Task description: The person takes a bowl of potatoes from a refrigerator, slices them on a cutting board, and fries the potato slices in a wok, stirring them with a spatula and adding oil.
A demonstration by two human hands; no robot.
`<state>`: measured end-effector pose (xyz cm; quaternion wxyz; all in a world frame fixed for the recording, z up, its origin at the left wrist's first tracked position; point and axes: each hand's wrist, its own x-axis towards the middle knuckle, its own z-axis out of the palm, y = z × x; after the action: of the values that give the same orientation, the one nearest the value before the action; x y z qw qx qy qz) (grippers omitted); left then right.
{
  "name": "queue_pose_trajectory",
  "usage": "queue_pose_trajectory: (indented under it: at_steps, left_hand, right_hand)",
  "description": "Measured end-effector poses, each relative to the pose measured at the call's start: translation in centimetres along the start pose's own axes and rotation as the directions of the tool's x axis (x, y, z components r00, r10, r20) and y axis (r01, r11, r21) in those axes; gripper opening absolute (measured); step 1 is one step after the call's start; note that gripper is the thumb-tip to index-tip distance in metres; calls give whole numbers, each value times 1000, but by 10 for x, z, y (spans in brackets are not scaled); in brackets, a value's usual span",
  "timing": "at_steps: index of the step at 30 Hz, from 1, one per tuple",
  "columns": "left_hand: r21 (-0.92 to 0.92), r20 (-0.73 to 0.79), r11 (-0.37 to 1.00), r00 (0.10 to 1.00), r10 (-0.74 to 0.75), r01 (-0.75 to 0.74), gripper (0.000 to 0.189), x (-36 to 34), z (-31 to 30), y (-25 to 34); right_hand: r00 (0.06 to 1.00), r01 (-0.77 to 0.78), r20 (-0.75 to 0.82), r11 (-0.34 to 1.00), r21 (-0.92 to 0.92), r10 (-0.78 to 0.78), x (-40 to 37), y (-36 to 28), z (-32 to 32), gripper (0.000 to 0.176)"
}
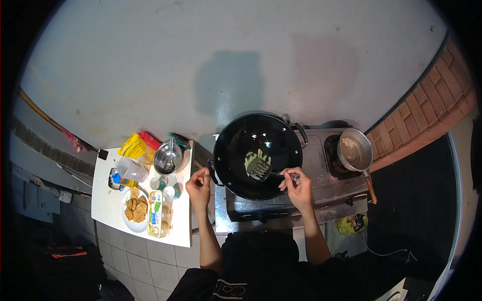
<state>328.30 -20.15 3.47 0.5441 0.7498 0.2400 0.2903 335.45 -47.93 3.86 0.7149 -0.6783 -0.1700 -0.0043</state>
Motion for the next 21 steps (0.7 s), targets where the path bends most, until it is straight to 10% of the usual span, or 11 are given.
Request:
queue_pose_trajectory:
  at_steps: [7,21]
  left_hand:
    - [-63,-67,997,997,29,-34,25,-4,-1,7]
    - [-18,-102,1000,995,4,-6,25,-8,5,-8]
  right_hand:
    - [982,-8,-187,1000,3,8,6,3,4,5]
    - [996,28,-78,998,-63,-33,-8,-24,-3,5]
